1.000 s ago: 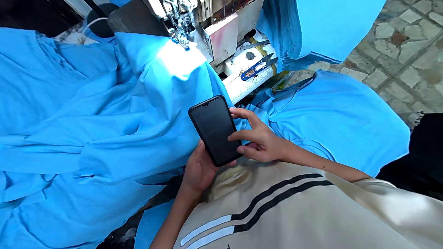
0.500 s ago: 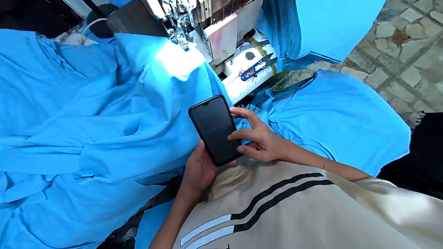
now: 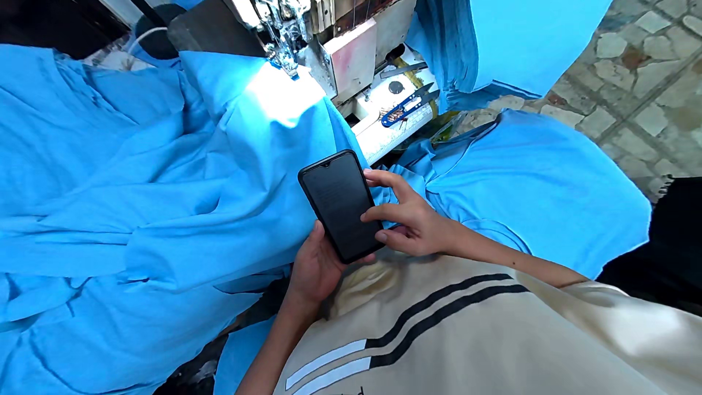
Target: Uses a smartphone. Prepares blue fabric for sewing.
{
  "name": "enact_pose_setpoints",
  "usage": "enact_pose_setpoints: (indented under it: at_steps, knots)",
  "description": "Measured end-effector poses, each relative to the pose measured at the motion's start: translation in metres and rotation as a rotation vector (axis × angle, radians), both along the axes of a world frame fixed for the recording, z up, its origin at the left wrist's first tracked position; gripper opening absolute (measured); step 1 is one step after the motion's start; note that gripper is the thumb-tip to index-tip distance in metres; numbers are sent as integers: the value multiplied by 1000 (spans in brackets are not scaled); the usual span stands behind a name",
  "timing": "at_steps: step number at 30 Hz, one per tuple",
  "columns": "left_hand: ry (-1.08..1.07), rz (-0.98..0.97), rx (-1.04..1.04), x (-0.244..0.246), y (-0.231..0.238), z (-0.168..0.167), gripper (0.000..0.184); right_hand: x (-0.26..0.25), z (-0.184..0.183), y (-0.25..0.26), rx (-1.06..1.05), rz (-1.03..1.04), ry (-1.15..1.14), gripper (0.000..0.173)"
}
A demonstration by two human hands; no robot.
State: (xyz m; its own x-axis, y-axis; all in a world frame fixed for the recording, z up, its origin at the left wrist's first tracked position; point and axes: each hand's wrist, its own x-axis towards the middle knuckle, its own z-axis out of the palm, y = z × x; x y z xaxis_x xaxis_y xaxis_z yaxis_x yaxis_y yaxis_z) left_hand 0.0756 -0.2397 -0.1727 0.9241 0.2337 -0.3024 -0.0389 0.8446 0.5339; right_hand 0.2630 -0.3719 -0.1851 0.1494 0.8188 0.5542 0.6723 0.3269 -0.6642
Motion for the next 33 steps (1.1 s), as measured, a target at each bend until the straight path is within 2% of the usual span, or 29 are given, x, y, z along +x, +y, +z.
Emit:
enact_pose_setpoints:
  at_steps: [33]
  knots:
    - [16, 7, -2, -1, -1, 0, 43, -1, -1, 0, 7, 14, 12, 36]
